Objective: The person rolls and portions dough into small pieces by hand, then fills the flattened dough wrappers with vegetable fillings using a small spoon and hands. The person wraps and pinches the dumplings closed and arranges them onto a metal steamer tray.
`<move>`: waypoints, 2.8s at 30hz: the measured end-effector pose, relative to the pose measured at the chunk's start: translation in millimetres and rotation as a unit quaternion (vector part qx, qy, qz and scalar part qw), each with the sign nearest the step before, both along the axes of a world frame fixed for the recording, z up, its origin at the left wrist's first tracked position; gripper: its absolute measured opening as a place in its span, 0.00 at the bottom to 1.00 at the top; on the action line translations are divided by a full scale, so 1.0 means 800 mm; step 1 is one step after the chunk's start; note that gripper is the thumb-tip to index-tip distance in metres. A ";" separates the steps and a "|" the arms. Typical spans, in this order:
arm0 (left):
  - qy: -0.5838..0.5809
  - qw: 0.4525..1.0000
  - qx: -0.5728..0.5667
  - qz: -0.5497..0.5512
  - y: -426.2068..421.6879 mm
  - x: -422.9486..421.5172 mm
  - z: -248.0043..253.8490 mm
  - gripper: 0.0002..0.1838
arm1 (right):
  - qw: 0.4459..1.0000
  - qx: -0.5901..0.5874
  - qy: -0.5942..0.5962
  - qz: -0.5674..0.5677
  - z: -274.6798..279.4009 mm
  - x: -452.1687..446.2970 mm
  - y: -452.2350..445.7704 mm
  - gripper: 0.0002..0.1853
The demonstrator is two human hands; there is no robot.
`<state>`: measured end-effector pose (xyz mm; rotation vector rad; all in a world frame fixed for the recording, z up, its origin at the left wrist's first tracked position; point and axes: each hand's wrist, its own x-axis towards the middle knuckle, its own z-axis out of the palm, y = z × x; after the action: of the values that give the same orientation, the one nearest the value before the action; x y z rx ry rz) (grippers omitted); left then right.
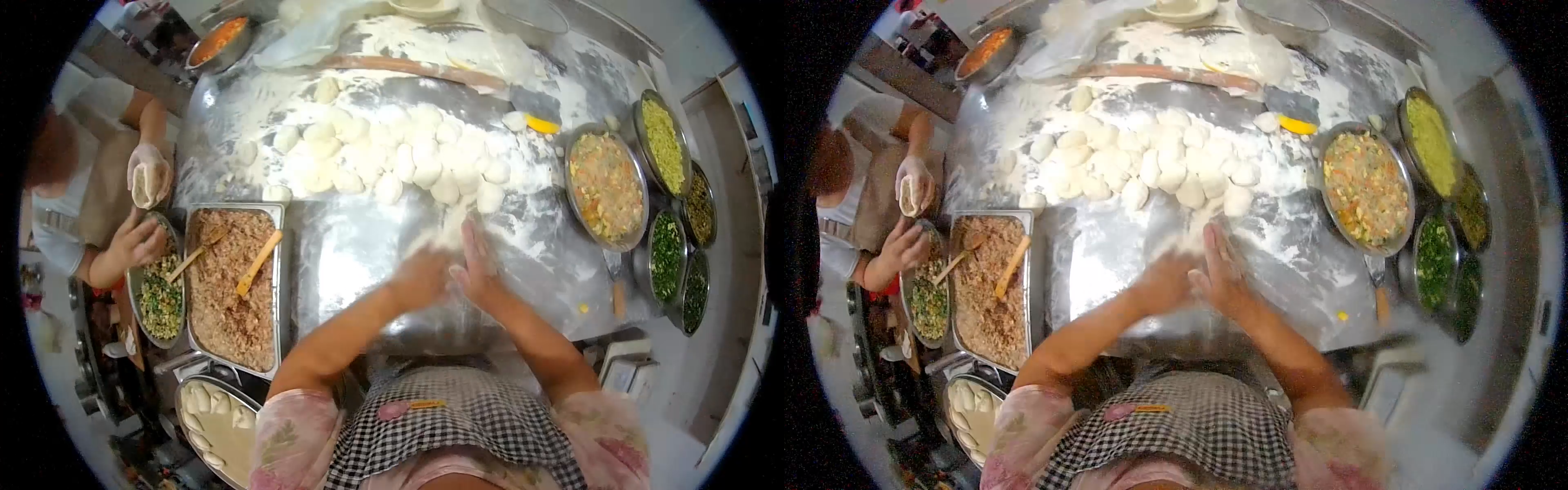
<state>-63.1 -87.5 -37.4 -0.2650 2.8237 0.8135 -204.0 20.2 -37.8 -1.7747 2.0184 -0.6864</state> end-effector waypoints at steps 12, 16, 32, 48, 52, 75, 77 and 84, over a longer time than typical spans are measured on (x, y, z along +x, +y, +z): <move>0.233 0.923 -0.182 0.246 -0.083 0.061 0.013 0.22 | 0.954 0.148 0.182 0.188 -0.010 -0.021 0.060 0.32; 0.223 0.933 -0.220 0.179 -0.138 0.028 0.000 0.15 | 0.960 0.113 0.186 0.176 -0.001 -0.020 0.065 0.30; 0.260 0.918 -0.066 0.293 0.013 0.186 -0.001 0.21 | 0.963 0.140 0.193 0.123 -0.014 -0.014 0.065 0.25; -0.002 0.975 -0.136 0.179 0.017 0.128 0.011 0.31 | 0.969 0.082 0.162 0.168 0.003 -0.027 0.063 0.24; -0.084 0.956 -0.176 0.219 0.015 0.093 0.017 0.45 | 0.985 0.023 0.131 0.111 0.002 -0.076 0.010 0.18; 0.187 0.903 0.253 0.293 0.023 0.000 0.071 0.46 | 0.926 0.221 -0.305 0.024 0.127 -0.079 -0.081 0.07; 0.241 0.801 0.488 0.249 0.045 -0.016 0.055 0.40 | 0.964 0.170 -0.186 0.090 0.118 -0.049 -0.037 0.06; 0.079 0.796 0.553 0.232 0.081 -0.010 0.026 0.26 | 0.989 -0.001 -0.076 0.125 0.074 -0.041 0.018 0.06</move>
<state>-71.1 -23.0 -16.9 -0.6903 1.8795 2.4549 -237.2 34.8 21.4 -1.8731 1.6606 -0.7185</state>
